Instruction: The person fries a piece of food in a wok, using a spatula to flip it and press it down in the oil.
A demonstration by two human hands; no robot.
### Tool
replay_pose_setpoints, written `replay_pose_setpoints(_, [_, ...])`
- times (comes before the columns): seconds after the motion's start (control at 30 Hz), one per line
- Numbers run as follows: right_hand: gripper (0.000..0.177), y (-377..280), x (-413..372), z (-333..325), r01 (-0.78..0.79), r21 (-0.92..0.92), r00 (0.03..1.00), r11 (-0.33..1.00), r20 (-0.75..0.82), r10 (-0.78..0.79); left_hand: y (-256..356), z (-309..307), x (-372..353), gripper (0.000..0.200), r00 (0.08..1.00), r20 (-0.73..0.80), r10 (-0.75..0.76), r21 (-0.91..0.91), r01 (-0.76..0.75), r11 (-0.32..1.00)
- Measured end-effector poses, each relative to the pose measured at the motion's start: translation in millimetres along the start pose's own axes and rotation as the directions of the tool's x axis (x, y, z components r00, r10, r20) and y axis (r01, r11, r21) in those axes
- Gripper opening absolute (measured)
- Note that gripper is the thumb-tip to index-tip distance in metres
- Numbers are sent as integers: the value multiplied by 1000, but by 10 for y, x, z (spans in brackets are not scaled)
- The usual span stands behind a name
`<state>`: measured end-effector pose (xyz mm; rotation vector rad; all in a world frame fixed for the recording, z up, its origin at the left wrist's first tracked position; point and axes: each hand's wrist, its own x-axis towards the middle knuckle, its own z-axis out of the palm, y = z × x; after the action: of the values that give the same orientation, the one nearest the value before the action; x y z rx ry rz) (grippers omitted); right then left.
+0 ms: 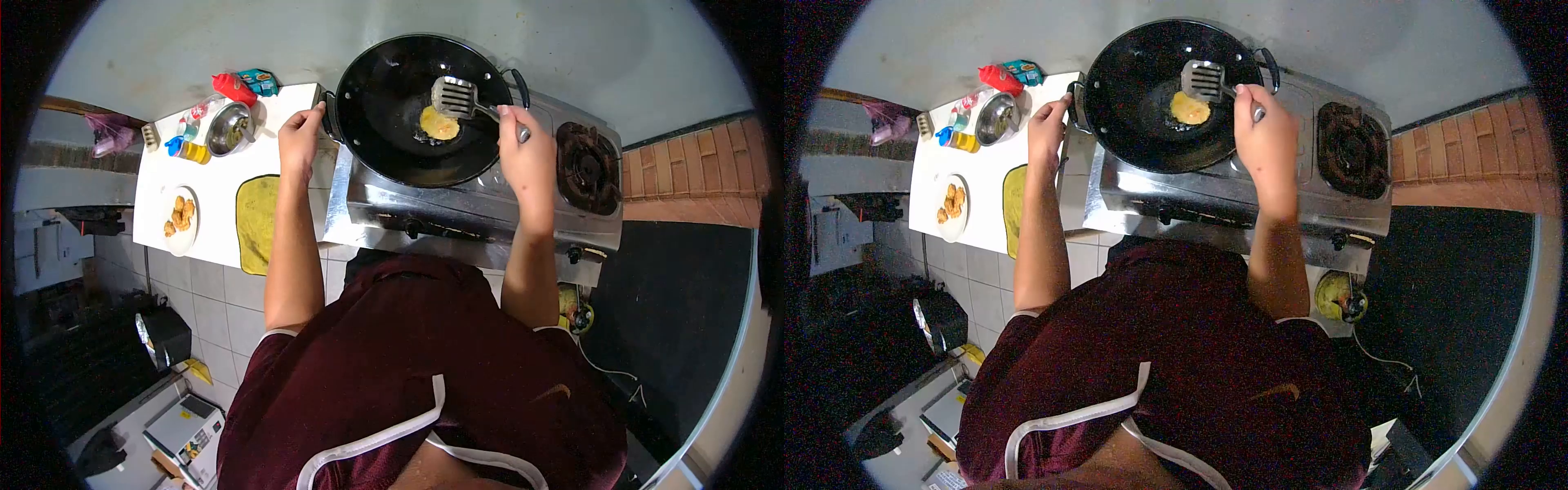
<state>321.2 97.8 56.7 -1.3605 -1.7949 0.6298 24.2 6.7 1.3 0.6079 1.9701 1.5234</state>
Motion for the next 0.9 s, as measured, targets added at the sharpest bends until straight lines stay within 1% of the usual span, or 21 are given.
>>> replay_pose_setpoints(0.07, [25,-7,-32,73,11,-8,1000,1000,14,-11,-21,-6,11,31,1000,-13,15,26,-14,1000])
replay_pose_setpoints(0.13, [23,-17,-61,137,64,72,997,995,48,-67,-19,-16,15,31,1000,-11,12,38,-11,999])
replay_pose_setpoints(0.2, [23,-32,-97,156,52,79,997,996,58,-56,-7,-9,0,32,1000,-6,7,50,-7,999])
replay_pose_setpoints(0.27, [24,-17,-106,162,50,120,995,991,80,-60,36,1,-24,32,999,-19,-39,53,40,998])
replay_pose_setpoints(0.3, [24,-29,-105,143,51,121,995,991,81,-61,17,-3,-12,32,999,-20,-39,53,40,998])
replay_pose_setpoints(0.37, [25,-62,-102,67,-59,164,995,985,86,46,-41,-15,20,32,1000,-7,-7,31,7,999])
replay_pose_setpoints(0.4, [25,-63,-97,46,-60,164,995,985,87,46,-44,-15,22,32,1000,-7,-8,31,8,999])
replay_pose_setpoints(0.47, [25,-56,-88,8,10,115,999,993,31,-14,-44,1,29,32,1000,-26,3,48,-2,999])
replay_pose_setpoints(0.5, [25,-57,-91,2,10,114,999,993,30,-13,-44,6,31,32,1000,-24,3,48,-2,999])
replay_pose_setpoints(0.57, [26,-65,-104,2,-50,112,998,992,38,46,-51,10,32,32,999,-33,-11,34,12,999])
replay_pose_setpoints(0.6, [26,-91,-121,-3,-50,112,998,992,38,46,-48,10,30,32,999,-33,-11,34,12,999])
replay_pose_setpoints(0.67, [27,-154,-157,-17,-117,141,992,983,65,108,-41,8,24,31,1000,-23,7,32,-6,999])
replay_pose_setpoints(0.8, [29,-107,-175,24,-116,183,989,976,112,97,-89,0,58,31,1000,-15,1,7,-1,1000])
replay_pose_setpoints(0.87, [28,-116,-186,20,-83,118,989,989,130,68,-88,1,55,31,1000,-12,0,-4,0,1000])
replay_pose_setpoints(0.9, [28,-127,-188,30,-83,118,989,990,130,67,-89,-1,55,31,1000,-13,0,-5,0,1000])
